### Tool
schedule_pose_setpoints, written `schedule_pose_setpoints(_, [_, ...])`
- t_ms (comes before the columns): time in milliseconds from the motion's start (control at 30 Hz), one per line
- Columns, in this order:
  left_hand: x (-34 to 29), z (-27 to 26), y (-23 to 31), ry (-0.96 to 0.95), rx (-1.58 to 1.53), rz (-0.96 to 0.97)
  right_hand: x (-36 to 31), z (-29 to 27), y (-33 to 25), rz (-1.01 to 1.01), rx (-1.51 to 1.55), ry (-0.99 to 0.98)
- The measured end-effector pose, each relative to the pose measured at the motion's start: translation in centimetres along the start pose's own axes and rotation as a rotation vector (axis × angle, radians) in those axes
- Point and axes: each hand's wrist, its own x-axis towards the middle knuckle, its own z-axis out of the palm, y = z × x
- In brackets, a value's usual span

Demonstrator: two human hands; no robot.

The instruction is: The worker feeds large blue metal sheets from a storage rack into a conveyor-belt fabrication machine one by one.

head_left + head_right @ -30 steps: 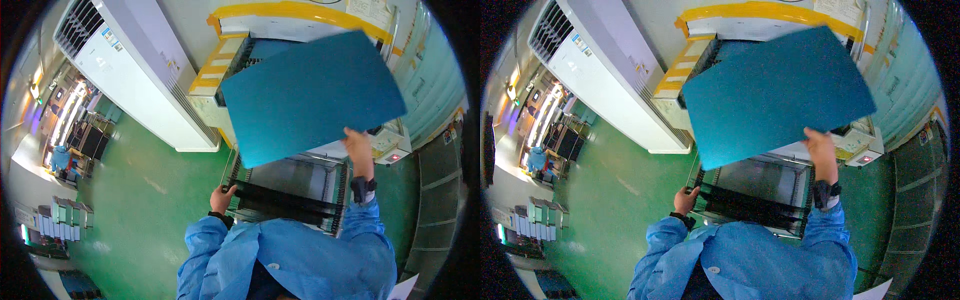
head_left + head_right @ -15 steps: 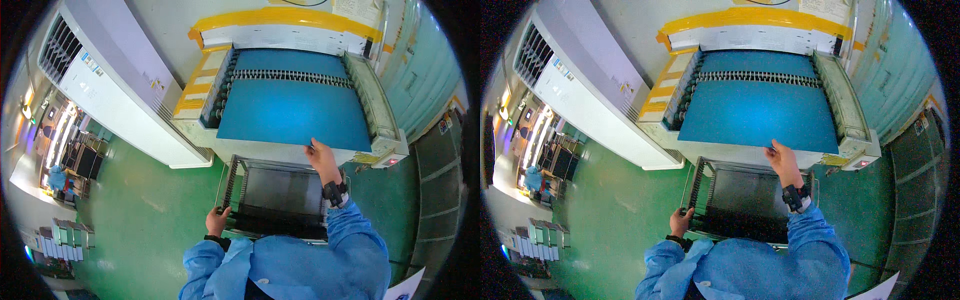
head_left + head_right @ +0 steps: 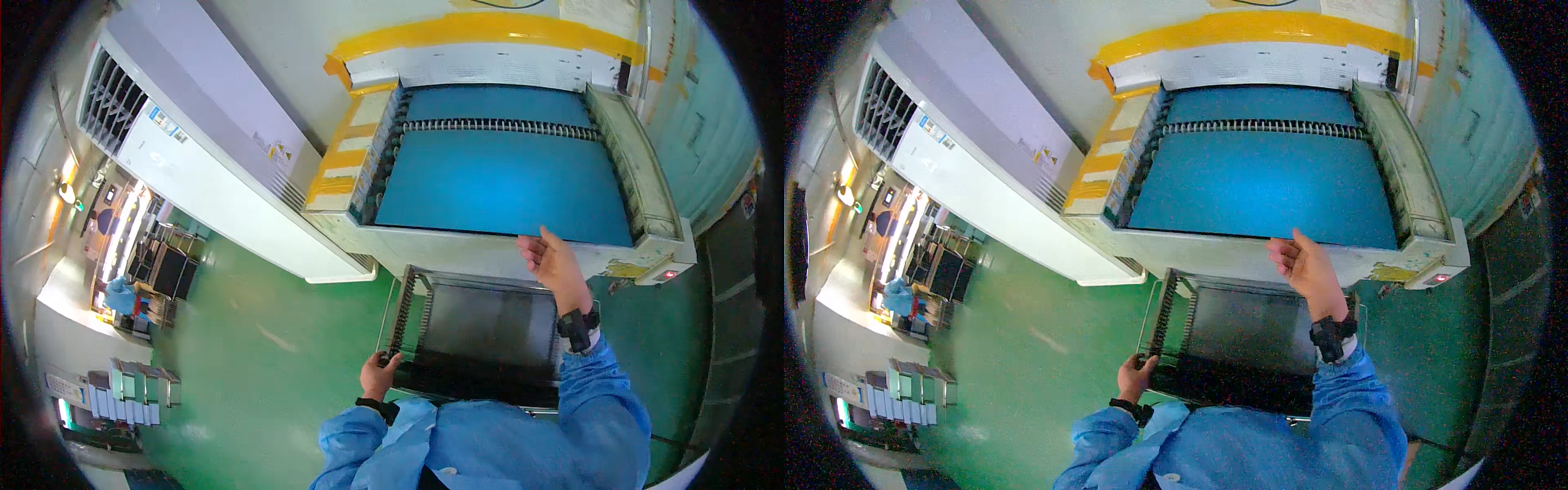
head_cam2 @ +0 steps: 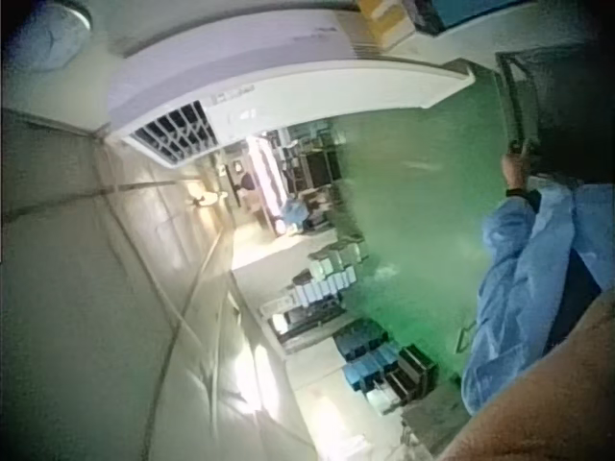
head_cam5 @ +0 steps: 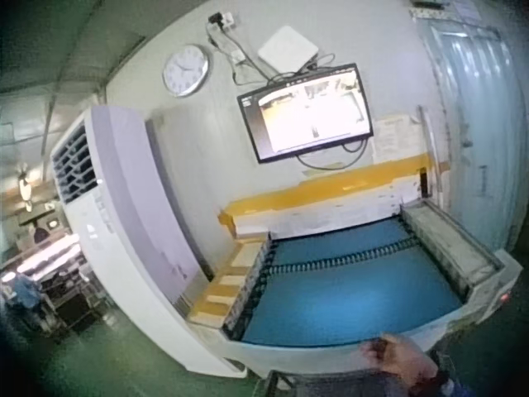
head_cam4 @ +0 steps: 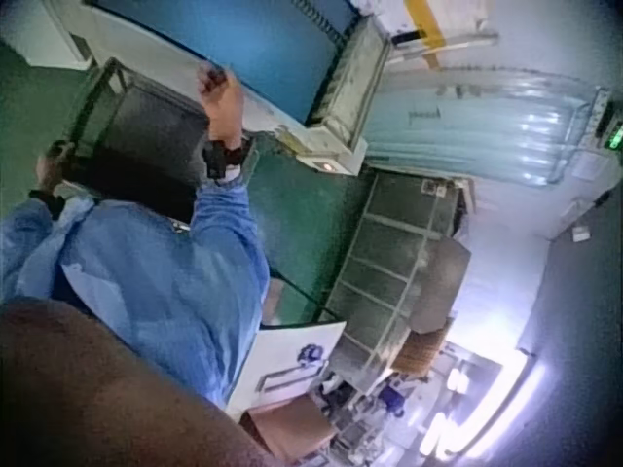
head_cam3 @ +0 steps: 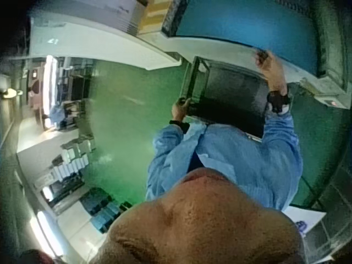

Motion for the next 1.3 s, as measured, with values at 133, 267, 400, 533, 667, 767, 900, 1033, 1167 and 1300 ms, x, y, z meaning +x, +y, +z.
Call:
schedule_pose_setpoints(133, [-0.5, -0.4, 1.5, 0.001, 0.039, 0.011, 0.4, 0.6, -0.4, 0.004, 0.014, -0.028])
schedule_pose_setpoints(267, [-0.2, -0.2, 1.1, 0.009, 0.008, 0.007, 1.2, 1.2, -1.0, -0.01, -0.003, -0.068])
schedule_pose_setpoints(400, [0.1, 0.3, 0.0, 0.023, -0.001, 0.027, 2.0, 1.2, -1.2, 0.036, 0.009, 0.013])
schedule_pose_setpoints(533, [0.0, 0.3, -0.2, -0.004, -0.02, 0.027, 2.5, 0.7, -0.5, 0.048, 0.016, 0.038])
schedule_pose_setpoints(667, [-1.2, -0.8, 2.5, 0.011, 0.027, 0.001, 2.5, 0.2, -0.4, 0.047, 0.014, 0.021])
schedule_pose_setpoints(767, [-0.7, -0.2, 1.3, 0.019, 0.001, 0.017, 2.4, 0.2, -0.7, 0.07, -0.053, 0.032])
schedule_pose_setpoints(900, [-0.9, -0.5, 1.7, 0.007, 0.025, 0.017, 2.2, 0.3, -0.9, 0.05, -0.166, 0.037])
schedule_pose_setpoints(1033, [-0.5, -0.3, 0.6, -0.025, 0.004, -0.02, 1.1, 1.1, -0.6, -0.002, -0.238, -0.03])
schedule_pose_setpoints(1167, [-1.4, -1.2, 2.4, -0.03, 0.029, 0.03, 0.5, 1.3, -0.9, -0.242, -0.518, 0.07])
schedule_pose_setpoints(1300, [-0.7, -0.4, 1.0, 0.0, 0.001, 0.02, 4.4, -1.3, -3.5, -0.787, -1.395, 0.307])
